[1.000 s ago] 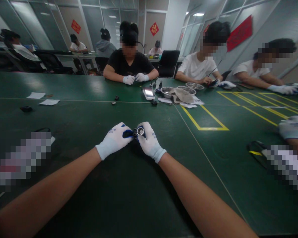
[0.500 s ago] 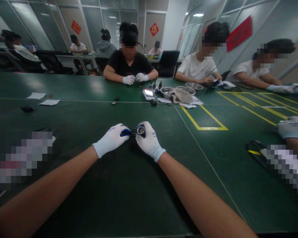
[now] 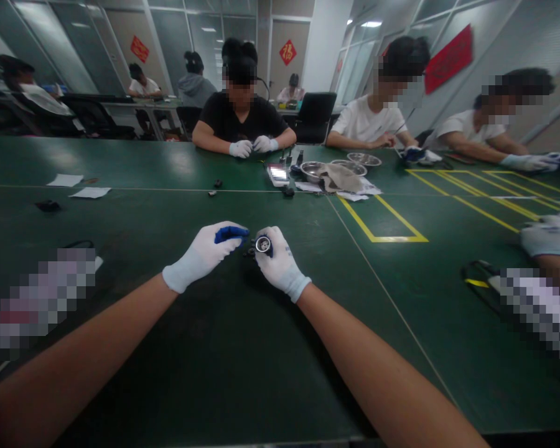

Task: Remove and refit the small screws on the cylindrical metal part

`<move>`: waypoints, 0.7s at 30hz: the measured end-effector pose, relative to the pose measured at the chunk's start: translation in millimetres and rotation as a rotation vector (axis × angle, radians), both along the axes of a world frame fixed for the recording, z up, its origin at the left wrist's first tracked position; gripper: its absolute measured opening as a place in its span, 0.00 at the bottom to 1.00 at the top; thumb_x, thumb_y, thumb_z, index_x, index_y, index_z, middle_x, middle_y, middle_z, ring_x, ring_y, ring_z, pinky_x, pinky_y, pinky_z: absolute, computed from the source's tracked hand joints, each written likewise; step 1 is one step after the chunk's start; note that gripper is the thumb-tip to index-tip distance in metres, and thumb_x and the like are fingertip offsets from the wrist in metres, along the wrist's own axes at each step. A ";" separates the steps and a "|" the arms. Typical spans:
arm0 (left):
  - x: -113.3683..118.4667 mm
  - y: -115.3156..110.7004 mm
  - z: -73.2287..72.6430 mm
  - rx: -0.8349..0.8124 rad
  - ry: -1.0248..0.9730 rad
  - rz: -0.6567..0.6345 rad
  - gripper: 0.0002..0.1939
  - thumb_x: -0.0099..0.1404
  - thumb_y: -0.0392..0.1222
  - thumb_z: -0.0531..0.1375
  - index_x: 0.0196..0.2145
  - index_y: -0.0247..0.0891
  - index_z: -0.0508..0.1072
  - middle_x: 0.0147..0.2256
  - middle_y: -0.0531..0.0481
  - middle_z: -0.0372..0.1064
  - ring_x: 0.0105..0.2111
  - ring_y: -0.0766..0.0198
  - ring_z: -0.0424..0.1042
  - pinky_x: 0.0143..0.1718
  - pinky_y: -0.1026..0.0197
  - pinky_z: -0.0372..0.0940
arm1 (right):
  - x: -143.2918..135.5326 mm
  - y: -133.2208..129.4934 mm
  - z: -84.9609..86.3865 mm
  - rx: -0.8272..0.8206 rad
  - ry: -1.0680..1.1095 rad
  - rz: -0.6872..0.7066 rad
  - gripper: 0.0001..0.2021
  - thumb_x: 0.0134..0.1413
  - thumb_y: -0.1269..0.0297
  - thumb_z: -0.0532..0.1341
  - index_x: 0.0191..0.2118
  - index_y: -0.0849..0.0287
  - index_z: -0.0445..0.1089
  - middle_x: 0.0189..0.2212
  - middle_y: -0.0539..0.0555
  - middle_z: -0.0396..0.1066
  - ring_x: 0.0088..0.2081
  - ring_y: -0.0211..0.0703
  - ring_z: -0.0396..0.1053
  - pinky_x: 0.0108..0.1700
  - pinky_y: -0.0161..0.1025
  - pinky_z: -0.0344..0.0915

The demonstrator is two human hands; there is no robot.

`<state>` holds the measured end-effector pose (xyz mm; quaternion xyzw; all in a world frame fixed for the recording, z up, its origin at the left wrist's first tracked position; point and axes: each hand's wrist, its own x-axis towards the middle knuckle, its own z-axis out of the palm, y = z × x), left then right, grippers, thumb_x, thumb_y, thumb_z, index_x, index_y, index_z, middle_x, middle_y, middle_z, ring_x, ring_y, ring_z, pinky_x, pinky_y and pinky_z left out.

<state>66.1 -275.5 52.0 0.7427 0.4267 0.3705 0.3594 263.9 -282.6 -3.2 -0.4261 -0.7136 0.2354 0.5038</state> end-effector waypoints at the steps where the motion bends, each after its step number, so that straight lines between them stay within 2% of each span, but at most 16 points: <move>1: 2.3 -1.3 1.7 -0.014 -0.033 -0.007 0.13 0.67 0.34 0.63 0.49 0.37 0.79 0.49 0.44 0.80 0.51 0.55 0.78 0.59 0.48 0.71 | -0.1 -0.4 0.3 -0.004 -0.003 0.008 0.07 0.51 0.67 0.60 0.38 0.53 0.64 0.35 0.51 0.66 0.37 0.47 0.67 0.42 0.45 0.67; 4: 9.0 -6.0 4.0 0.008 -0.041 -0.043 0.12 0.66 0.35 0.65 0.48 0.38 0.79 0.47 0.46 0.80 0.49 0.56 0.78 0.58 0.48 0.72 | -0.6 -3.0 2.8 -0.017 -0.020 0.038 0.06 0.53 0.66 0.59 0.37 0.53 0.62 0.33 0.51 0.65 0.36 0.47 0.65 0.39 0.44 0.65; 10: 15.8 -12.3 3.8 0.186 0.111 -0.097 0.04 0.67 0.38 0.66 0.39 0.39 0.83 0.44 0.48 0.74 0.44 0.59 0.76 0.52 0.53 0.73 | -3.0 -9.7 9.7 -0.014 -0.067 0.079 0.05 0.54 0.66 0.59 0.36 0.53 0.60 0.32 0.50 0.63 0.34 0.45 0.64 0.37 0.43 0.63; 16: 18.8 -14.5 11.1 0.139 0.255 -0.084 0.05 0.66 0.37 0.66 0.39 0.39 0.83 0.43 0.47 0.73 0.44 0.57 0.75 0.50 0.53 0.74 | -4.7 -9.8 8.4 0.010 -0.101 0.111 0.06 0.54 0.67 0.59 0.35 0.52 0.60 0.32 0.50 0.62 0.33 0.45 0.63 0.37 0.44 0.63; 21: 19.8 -17.4 19.1 0.176 0.382 -0.071 0.05 0.66 0.38 0.65 0.38 0.39 0.83 0.44 0.47 0.73 0.44 0.56 0.75 0.49 0.52 0.74 | -5.2 -8.1 6.4 0.035 -0.129 0.109 0.07 0.53 0.67 0.59 0.33 0.52 0.58 0.32 0.51 0.61 0.33 0.45 0.61 0.37 0.44 0.64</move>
